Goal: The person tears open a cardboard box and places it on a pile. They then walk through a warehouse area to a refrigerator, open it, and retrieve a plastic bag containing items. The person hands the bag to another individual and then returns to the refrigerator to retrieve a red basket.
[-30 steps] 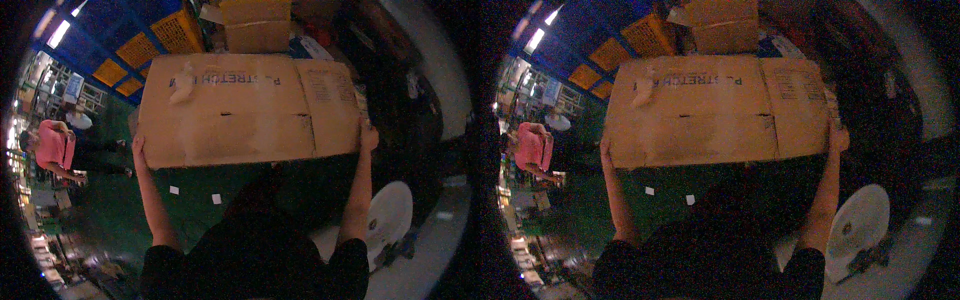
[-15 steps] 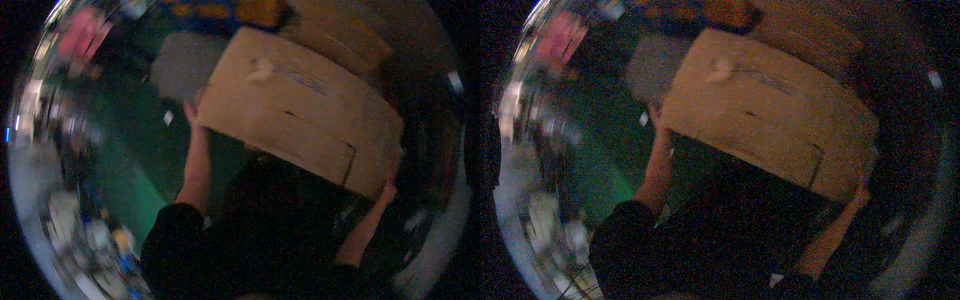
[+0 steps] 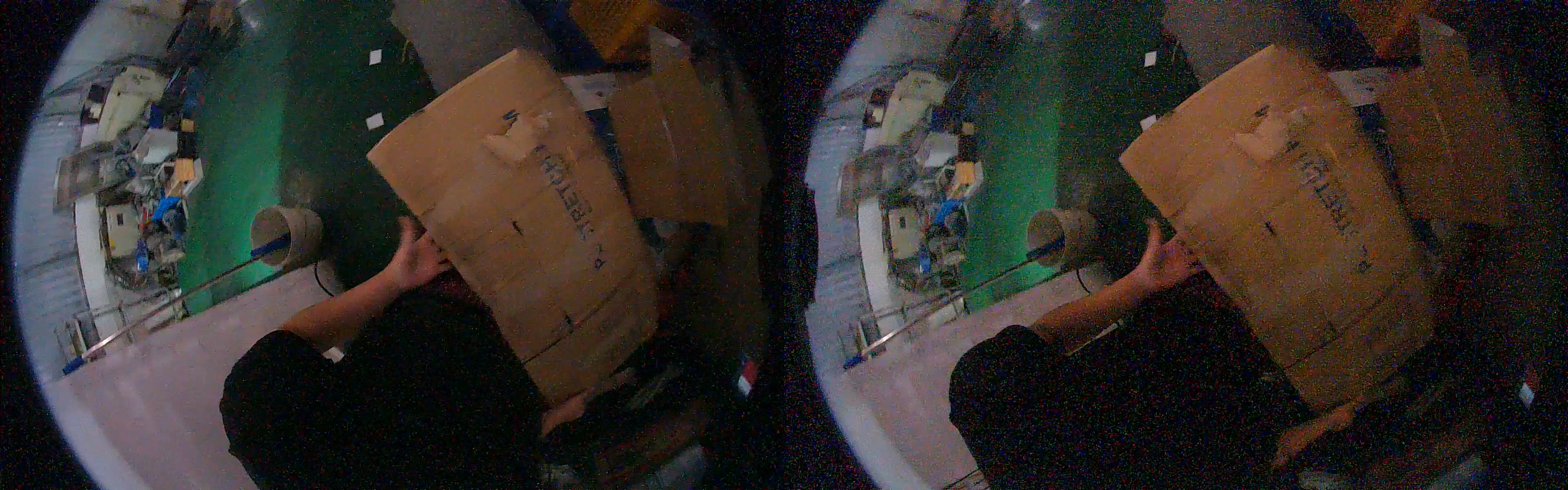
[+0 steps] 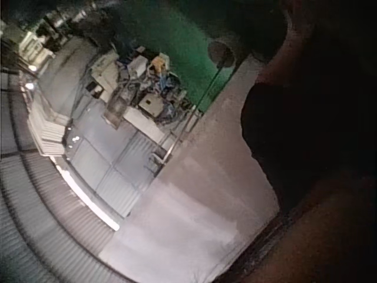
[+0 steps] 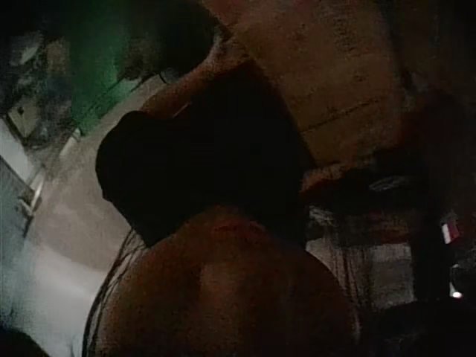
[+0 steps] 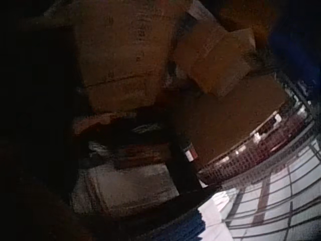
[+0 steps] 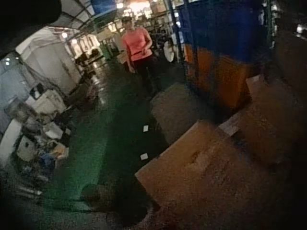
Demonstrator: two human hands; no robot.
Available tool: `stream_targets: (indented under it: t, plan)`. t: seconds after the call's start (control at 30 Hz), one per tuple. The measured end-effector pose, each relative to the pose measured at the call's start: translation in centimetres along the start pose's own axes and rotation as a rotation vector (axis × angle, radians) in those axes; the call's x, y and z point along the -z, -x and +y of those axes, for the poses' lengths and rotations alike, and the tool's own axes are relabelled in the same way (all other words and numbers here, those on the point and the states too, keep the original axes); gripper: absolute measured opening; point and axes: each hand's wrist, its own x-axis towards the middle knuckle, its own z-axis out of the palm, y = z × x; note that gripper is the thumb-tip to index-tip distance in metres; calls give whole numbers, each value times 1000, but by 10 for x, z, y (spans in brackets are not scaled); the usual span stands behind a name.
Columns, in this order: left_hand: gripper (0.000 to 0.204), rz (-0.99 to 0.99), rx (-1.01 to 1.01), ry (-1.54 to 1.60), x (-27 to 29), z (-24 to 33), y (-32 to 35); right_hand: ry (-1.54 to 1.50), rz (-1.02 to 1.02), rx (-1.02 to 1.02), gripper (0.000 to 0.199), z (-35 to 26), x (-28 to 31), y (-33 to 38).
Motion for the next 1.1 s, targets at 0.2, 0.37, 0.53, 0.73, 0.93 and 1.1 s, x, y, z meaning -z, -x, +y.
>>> stream_targets:
  t: [0.2, 0.37, 0.53, 0.73, 0.93, 1.1]
  plan:
    - [51, 267, 269, -585, 69, 271, 374, -110, -73, 98, 46, -269, 36, 438]
    - [41, 367, 187, -845, 30, 565, 746, -147, 6, 97, 44, -500, 77, 798]
    - [43, 520, 108, -663, 44, 881, 1117, -191, 291, 13, 42, -720, 181, 1173]
    - [48, 517, -78, -435, 114, 916, 1578, -468, 450, -74, 40, -697, 374, 1522]
    - [51, 497, -117, -575, 142, 445, 1543, -154, 368, 522, 61, -507, 386, 1312]
    - [55, 641, -260, -880, 107, 466, 1706, 302, 262, 417, 62, -530, 372, 1385]
